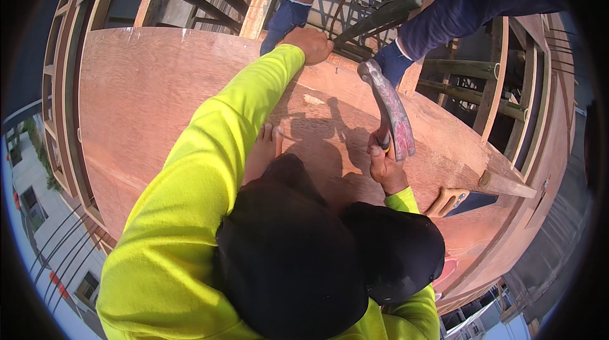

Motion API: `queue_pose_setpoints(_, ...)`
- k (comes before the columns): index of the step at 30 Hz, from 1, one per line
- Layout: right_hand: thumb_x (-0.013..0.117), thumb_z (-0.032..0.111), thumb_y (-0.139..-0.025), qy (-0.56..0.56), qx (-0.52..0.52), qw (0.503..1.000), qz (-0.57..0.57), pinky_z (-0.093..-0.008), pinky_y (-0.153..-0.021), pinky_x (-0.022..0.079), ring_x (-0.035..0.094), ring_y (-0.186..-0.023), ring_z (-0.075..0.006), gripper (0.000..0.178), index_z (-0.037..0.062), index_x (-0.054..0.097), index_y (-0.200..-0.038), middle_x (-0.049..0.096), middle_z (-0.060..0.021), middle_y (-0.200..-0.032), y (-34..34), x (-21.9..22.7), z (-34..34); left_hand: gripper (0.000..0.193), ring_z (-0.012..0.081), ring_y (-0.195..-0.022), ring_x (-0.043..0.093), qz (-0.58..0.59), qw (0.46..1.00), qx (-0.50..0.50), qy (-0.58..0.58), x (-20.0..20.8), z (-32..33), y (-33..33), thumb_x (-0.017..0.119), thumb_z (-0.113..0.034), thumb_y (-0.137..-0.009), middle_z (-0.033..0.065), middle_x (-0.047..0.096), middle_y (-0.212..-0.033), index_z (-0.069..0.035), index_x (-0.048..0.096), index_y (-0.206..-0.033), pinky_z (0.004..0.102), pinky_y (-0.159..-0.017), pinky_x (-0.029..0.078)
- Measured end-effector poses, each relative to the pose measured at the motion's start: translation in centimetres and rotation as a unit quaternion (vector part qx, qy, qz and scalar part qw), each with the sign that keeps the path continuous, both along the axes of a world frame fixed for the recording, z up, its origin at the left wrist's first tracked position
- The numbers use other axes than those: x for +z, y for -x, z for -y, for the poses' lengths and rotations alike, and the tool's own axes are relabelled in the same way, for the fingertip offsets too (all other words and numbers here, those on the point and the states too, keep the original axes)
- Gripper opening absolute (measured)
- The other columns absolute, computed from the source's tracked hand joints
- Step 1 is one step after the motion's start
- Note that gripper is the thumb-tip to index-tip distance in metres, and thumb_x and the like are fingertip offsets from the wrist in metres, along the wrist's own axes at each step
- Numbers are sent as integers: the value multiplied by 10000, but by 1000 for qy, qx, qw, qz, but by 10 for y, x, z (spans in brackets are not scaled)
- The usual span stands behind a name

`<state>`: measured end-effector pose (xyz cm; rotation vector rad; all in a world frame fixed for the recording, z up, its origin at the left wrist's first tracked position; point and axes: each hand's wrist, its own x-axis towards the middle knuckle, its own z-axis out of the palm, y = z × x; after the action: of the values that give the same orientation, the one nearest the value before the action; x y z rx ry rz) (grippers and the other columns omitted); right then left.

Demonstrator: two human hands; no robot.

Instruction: The person hammers nails into wooden planks and frames, then uses a hand saw to cut a wooden plank. The person works on a partially assembled wooden structure outdoors.

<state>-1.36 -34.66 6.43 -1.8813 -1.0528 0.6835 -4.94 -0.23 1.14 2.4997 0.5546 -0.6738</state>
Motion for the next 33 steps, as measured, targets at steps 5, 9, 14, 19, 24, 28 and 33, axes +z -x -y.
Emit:
queue_pose_setpoints(5,683,235,-985,134,11,991,14,-460,-636,509,679,-758,-429,215,40,626,-1056,665,-232,-828,-2,-9,-18,584,404,-1181,651,-15,1000,14,-23,-12,-2,13,317,-381,-1049,242,683,-1276,26,718,-1172,499,-1069,475)
queue_pose_setpoints(9,667,227,-994,17,-13,1000,-14,-416,-661,518,678,-753,-384,263,15,636,-1148,666,-211,-870,5,17,-11,581,405,-1210,632,-10,1000,4,8,-1,-1,4,301,-363,-1046,230,670,-1311,23,704,-1208,513,-1096,439)
queue_pose_setpoints(14,641,224,-984,72,37,994,69,-398,-659,516,686,-766,-347,279,10,630,-1162,666,-175,-944,-21,-29,-5,596,407,-1177,649,28,999,28,-19,-20,2,6,320,-395,-1037,239,697,-1245,37,725,-1109,529,-1053,467)
queue_pose_setpoints(19,641,279,-992,40,-63,993,-92,-376,-607,480,642,-714,-279,267,24,593,-1056,637,-136,-886,5,7,-12,598,426,-1158,650,24,1000,6,0,-5,-10,0,304,-385,-1049,251,698,-1227,27,735,-1082,532,-1047,470)
queue_pose_setpoints(24,641,239,-976,74,25,996,40,-413,-640,506,683,-762,-358,285,16,627,-1153,655,-188,-898,-14,-29,-19,555,398,-1176,655,4,1000,10,-26,0,-14,1,338,-363,-1040,232,697,-1249,17,736,-1113,512,-1046,481)
queue_pose_setpoints(28,680,227,-954,141,-14,990,-25,-421,-659,523,677,-761,-384,305,6,637,-1159,656,-196,-910,-3,16,-27,566,378,-1214,644,-34,999,-4,-17,-3,-17,-5,322,-379,-1045,203,684,-1306,-14,722,-1211,482,-1065,472)
queue_pose_setpoints(33,607,263,-1020,-95,38,990,95,-370,-626,482,606,-714,-258,266,14,596,-1112,615,-113,-869,-11,13,-16,561,385,-1267,618,-58,998,21,22,-11,-9,-27,316,-359,-1043,205,651,-1367,-7,698,-1255,499,-1077,464)
